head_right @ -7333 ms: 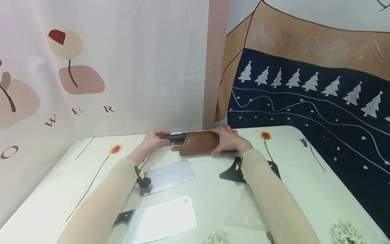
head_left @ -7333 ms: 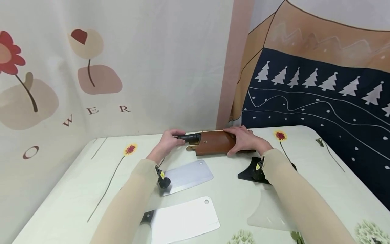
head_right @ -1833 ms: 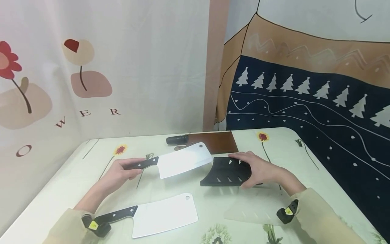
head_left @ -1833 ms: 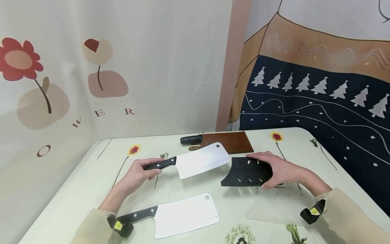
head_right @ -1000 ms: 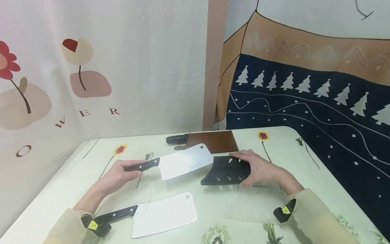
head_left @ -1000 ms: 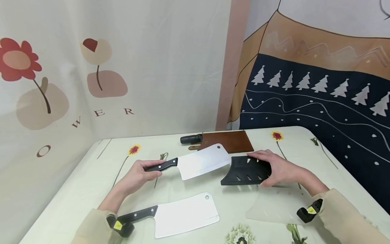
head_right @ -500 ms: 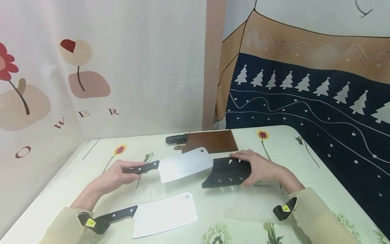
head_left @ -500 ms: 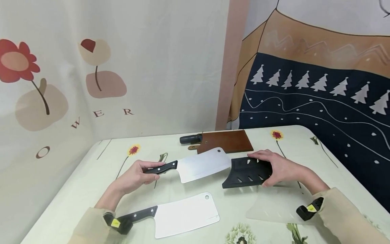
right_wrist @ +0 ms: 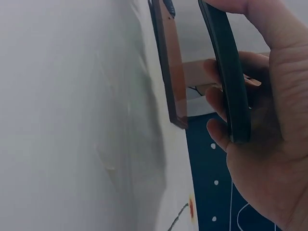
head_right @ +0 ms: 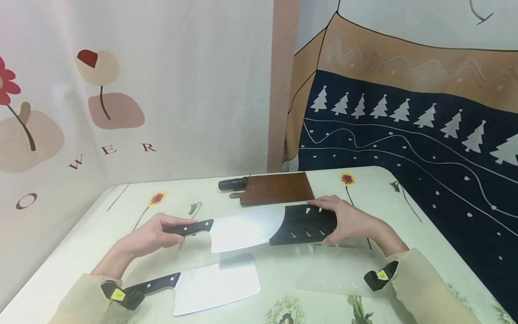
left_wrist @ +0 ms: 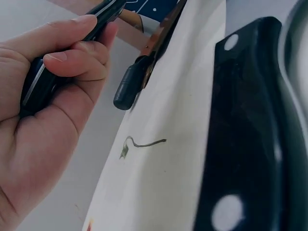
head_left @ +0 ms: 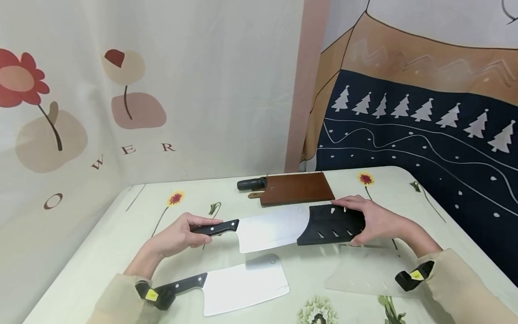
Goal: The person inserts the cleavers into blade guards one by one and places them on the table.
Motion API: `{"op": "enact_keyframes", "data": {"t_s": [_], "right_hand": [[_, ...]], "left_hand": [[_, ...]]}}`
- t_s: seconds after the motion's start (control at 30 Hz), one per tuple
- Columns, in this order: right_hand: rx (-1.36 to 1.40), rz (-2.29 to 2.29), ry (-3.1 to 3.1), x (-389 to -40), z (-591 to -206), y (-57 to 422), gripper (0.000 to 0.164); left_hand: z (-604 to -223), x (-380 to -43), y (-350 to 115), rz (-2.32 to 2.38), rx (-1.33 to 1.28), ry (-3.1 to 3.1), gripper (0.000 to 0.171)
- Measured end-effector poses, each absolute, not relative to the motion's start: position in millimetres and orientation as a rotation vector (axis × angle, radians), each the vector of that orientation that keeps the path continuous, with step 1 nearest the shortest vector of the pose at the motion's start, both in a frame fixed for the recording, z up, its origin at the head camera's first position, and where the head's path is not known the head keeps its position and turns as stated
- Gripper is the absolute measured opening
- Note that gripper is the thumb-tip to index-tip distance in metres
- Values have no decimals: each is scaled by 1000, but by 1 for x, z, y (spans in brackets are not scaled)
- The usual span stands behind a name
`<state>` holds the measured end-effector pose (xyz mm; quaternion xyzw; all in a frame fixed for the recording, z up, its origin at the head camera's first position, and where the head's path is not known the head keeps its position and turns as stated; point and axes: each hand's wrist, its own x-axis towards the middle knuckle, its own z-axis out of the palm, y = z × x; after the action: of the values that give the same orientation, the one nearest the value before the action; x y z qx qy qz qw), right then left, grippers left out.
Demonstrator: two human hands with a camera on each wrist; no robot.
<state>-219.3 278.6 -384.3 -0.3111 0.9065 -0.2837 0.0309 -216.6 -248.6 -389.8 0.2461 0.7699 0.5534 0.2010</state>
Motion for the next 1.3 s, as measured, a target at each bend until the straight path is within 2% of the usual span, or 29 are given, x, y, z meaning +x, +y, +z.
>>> {"op": "enact_keyframes", "data": {"t_s": [0.53, 0.93, 1.3], "right_hand": [[-977, -842, 2716, -209, -381, 260, 97], [-1014, -819, 2732, -206, -377, 258, 96], [-1019, -831, 2764, -208, -374, 259, 95]], "left_hand": [[-383, -225, -251, 1464, 794, 2092, 44], [-394, -221, -240, 1533, 747, 2125, 39], [-394, -219, -222, 1570, 713, 2102, 42]]}}
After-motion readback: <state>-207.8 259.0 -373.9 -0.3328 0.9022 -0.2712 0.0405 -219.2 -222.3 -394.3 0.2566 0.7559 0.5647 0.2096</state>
